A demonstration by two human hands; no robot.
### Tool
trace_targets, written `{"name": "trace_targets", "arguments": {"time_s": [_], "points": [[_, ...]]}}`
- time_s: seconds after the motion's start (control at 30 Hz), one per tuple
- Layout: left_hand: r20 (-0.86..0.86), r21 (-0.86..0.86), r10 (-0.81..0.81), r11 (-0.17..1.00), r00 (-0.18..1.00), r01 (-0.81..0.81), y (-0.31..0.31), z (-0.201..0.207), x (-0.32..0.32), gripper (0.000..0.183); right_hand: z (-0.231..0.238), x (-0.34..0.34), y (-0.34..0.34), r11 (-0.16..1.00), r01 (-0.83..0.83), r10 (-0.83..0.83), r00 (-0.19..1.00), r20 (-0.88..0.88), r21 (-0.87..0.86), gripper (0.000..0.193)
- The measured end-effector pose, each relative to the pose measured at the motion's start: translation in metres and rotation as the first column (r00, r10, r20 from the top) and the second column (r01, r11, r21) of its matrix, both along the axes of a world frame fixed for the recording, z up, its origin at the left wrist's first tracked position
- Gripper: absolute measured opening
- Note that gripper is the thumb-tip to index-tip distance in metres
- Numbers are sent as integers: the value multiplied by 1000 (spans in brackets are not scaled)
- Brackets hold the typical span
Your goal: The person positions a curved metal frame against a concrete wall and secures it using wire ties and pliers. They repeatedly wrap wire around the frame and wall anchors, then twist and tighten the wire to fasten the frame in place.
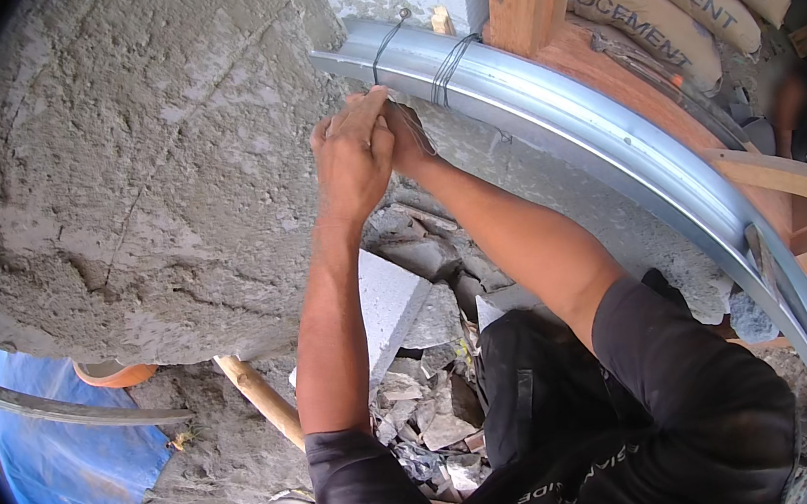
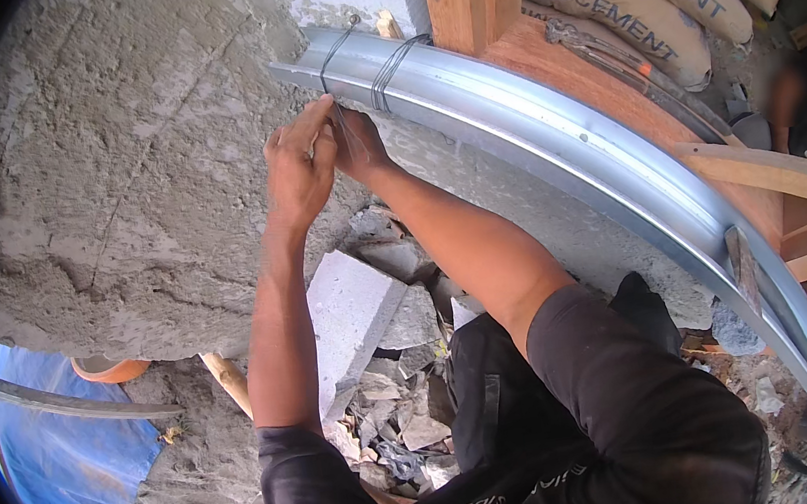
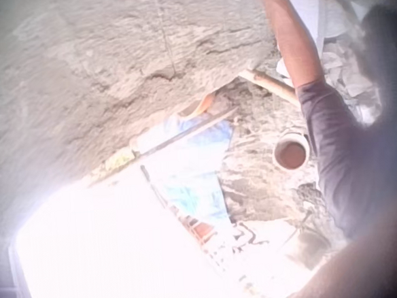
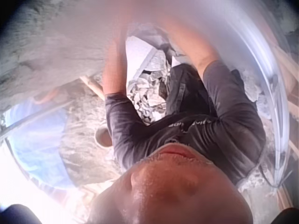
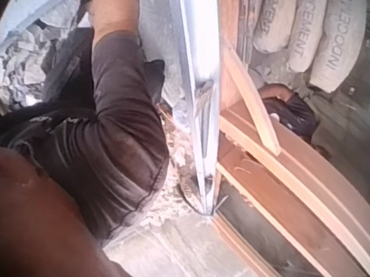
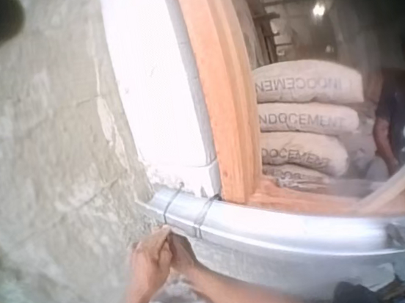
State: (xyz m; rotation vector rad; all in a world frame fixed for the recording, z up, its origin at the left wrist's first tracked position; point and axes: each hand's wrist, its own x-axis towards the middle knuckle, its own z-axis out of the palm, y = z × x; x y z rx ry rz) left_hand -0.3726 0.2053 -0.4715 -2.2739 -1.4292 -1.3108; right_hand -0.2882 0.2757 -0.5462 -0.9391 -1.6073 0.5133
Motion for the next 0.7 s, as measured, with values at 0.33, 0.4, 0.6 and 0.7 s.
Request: {"name": "trace_targets", "arguments": {"time_s": [0.33, 0.4, 0.6, 0.7], "points": [[558, -596, -95, 645, 825, 478, 46, 14, -16, 39, 1, 12, 17, 850, -409, 254, 871, -419, -334, 25], [533, -628, -86, 626, 842, 462, 48, 6, -21, 37, -3, 19, -8, 886, -345, 273, 928, -254, -311, 32], [658, -564, -60, 622, 751, 544, 56, -6, -26, 30, 24, 55, -71, 667, -687, 169, 517, -839, -289, 47], [762, -523, 3, 592, 647, 613, 53, -8, -19, 29, 51, 55, -85, 620, -740, 258, 507, -822, -262, 40]]}}
